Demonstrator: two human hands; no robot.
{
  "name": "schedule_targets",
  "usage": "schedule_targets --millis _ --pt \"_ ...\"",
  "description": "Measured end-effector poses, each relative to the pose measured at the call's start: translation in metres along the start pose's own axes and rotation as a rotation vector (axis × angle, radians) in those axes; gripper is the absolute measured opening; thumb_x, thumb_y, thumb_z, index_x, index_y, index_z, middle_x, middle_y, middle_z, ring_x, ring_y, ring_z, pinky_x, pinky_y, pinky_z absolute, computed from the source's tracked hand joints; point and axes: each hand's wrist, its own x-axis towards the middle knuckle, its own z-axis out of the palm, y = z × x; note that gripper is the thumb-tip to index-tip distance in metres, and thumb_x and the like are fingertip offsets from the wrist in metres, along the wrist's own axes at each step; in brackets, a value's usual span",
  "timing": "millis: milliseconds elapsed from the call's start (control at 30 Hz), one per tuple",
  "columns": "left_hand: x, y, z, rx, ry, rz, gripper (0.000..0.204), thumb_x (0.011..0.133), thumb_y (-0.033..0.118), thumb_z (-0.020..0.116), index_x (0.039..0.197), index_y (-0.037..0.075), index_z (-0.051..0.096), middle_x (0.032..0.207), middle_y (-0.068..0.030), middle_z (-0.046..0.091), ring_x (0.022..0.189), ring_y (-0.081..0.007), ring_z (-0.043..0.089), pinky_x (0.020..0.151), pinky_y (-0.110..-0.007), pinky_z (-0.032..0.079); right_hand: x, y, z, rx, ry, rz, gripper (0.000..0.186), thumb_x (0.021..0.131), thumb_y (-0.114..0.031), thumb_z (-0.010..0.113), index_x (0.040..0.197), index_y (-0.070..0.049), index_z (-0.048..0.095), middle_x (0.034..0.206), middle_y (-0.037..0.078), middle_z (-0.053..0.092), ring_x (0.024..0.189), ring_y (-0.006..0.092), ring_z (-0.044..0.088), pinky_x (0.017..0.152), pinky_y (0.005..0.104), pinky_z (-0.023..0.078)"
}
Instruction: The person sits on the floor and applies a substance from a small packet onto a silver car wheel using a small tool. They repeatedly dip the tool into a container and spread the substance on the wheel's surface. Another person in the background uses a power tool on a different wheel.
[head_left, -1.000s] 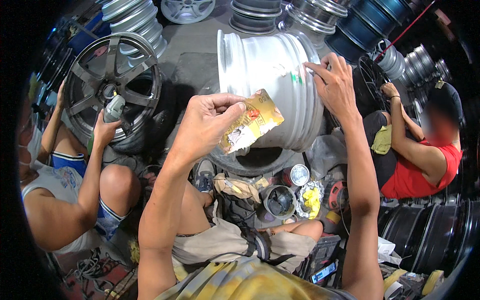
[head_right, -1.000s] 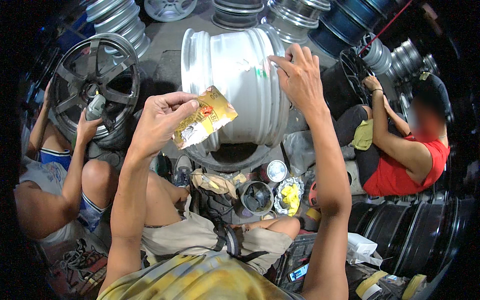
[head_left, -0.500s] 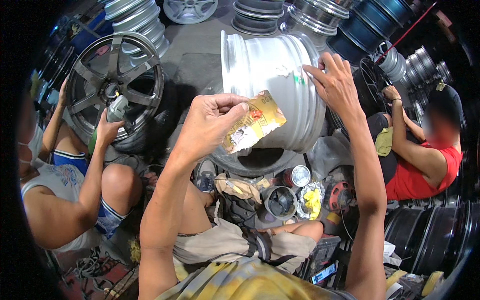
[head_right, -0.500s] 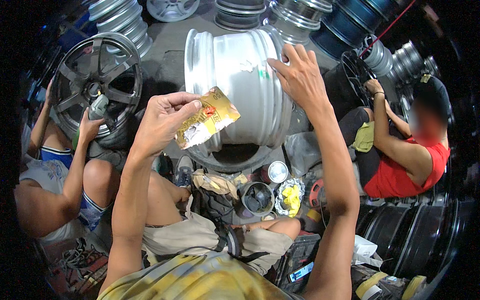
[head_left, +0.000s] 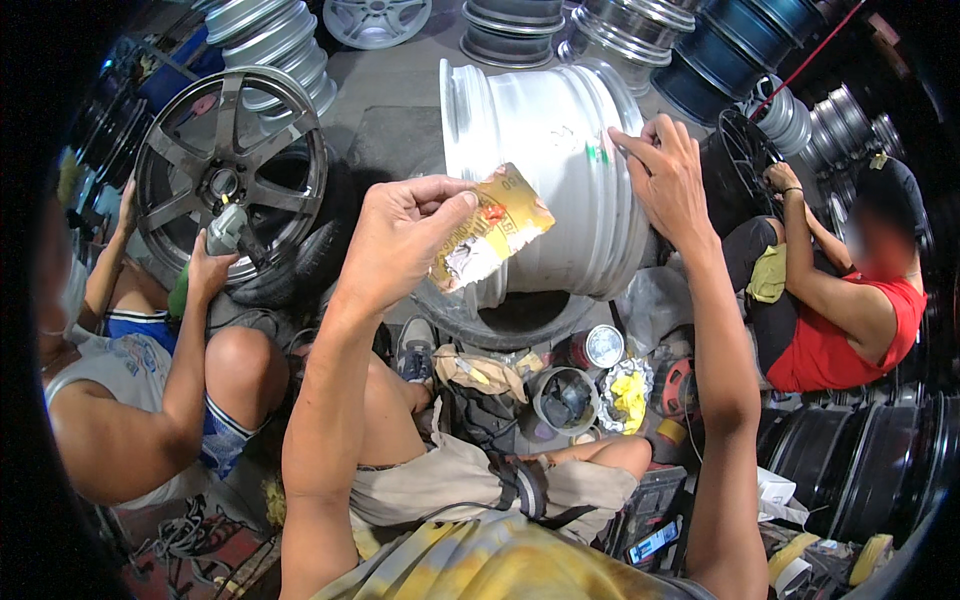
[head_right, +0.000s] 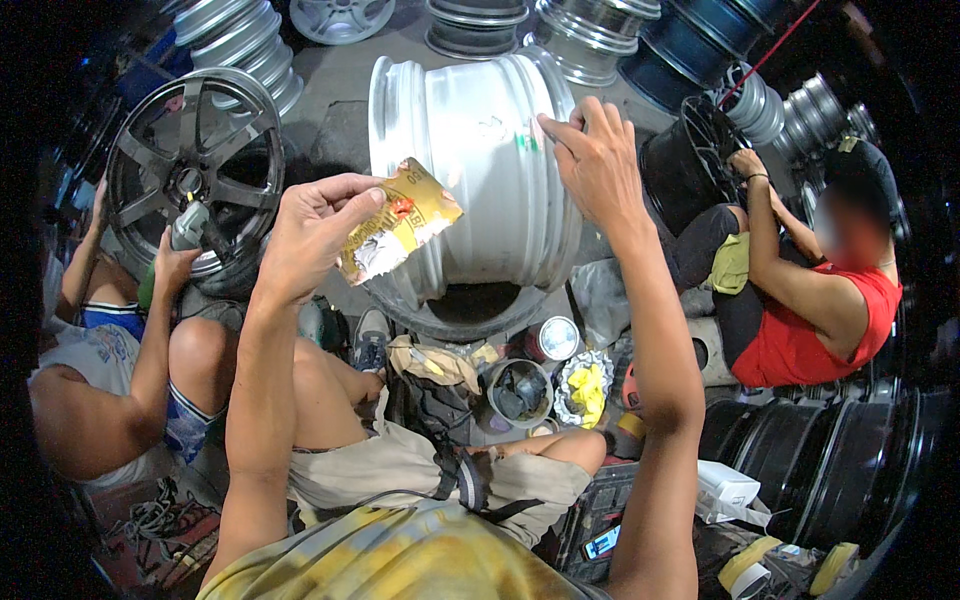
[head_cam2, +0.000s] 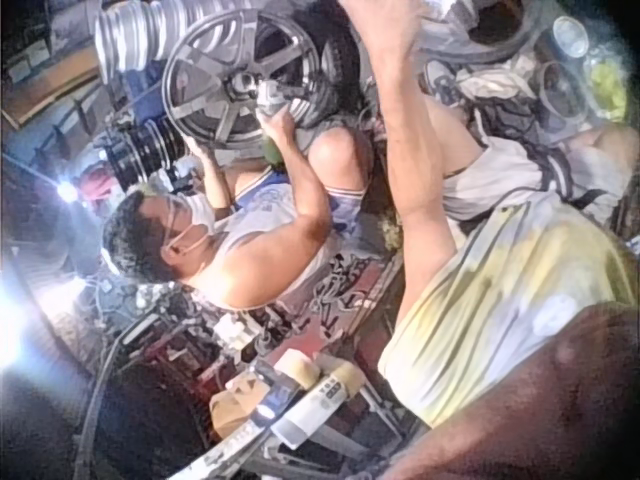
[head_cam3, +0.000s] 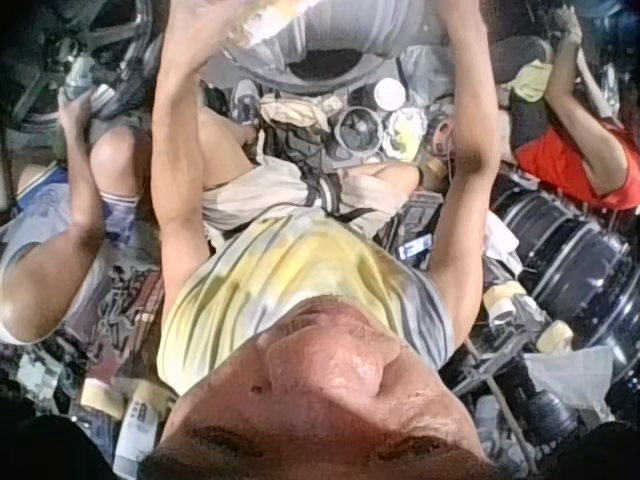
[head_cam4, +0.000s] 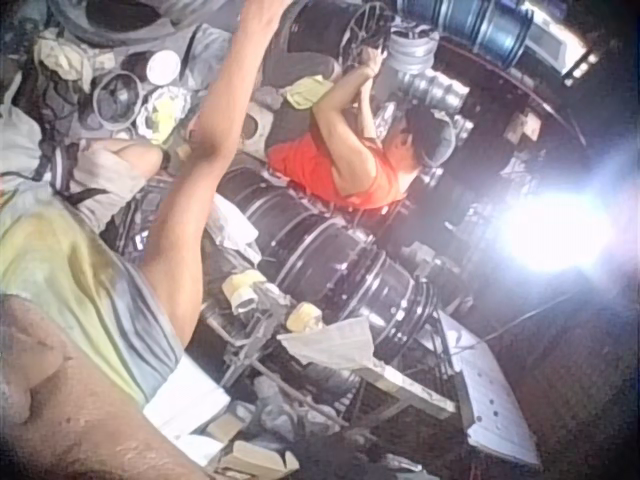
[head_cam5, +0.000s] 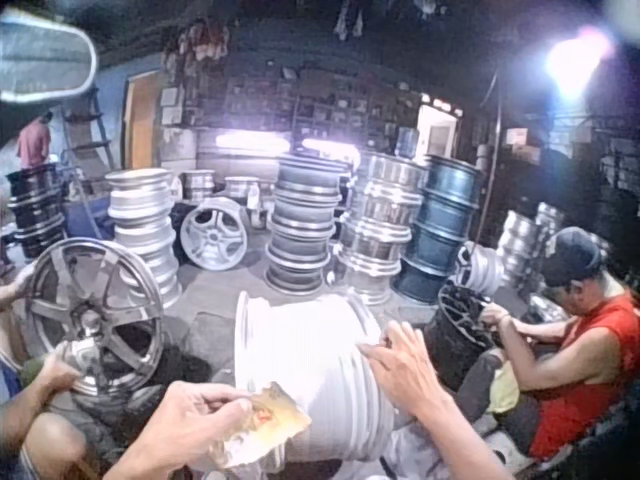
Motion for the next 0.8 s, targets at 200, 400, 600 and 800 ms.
schedule_targets --millis 200,400,600,800 --pt "0.002 -0.006 -0.014 0.066 0.085 0.068 0.025 0.095 0.01 0.066 0.112 -0.009 0.069 0.09 -0.0074 0.072 0.076 -0.0046 0.065 0.066 -0.018 0.051 -0.032 -0.016 -0.016 0.164 -0.015 0.049 0.034 0.08 -0.003 0.064 0.11 -0.014 0.077 0.091 0.006 0.052 0.09 0.0234 0.052 0.081 0.0371 0.042" --pt "0.005 -0.006 -0.021 0.135 -0.039 -0.03 0.022 0.095 0.008 0.065 0.109 -0.008 0.071 0.087 -0.0051 0.072 0.074 -0.0039 0.064 0.065 -0.019 0.051 -0.092 0.0 -0.021 0.517 0.183 0.536 0.043 0.095 -0.007 0.063 0.137 -0.008 0.06 0.085 0.002 0.053 0.071 0.007 0.047 0.063 0.0235 0.04" --pt "-0.011 -0.005 0.012 0.406 -0.243 0.023 0.023 0.088 0.009 0.064 0.098 -0.01 0.071 0.074 -0.0064 0.068 0.068 -0.0059 0.058 0.064 -0.025 0.05 -0.143 -0.036 0.014 0.797 0.104 0.819 0.058 0.092 -0.02 0.073 0.144 -0.003 0.052 0.088 0.002 0.062 0.076 0.008 0.055 0.071 0.025 0.048" --pt "-0.016 0.004 0.038 0.538 -0.344 -0.002 0.027 0.087 0.014 0.064 0.098 -0.01 0.071 0.069 -0.0078 0.067 0.066 -0.0061 0.056 0.062 -0.027 0.049 -0.131 -0.041 0.024 0.576 0.129 0.713 0.058 0.087 -0.022 0.078 0.138 -0.002 0.058 0.087 0.008 0.064 0.075 0.0143 0.06 0.072 0.0288 0.051"
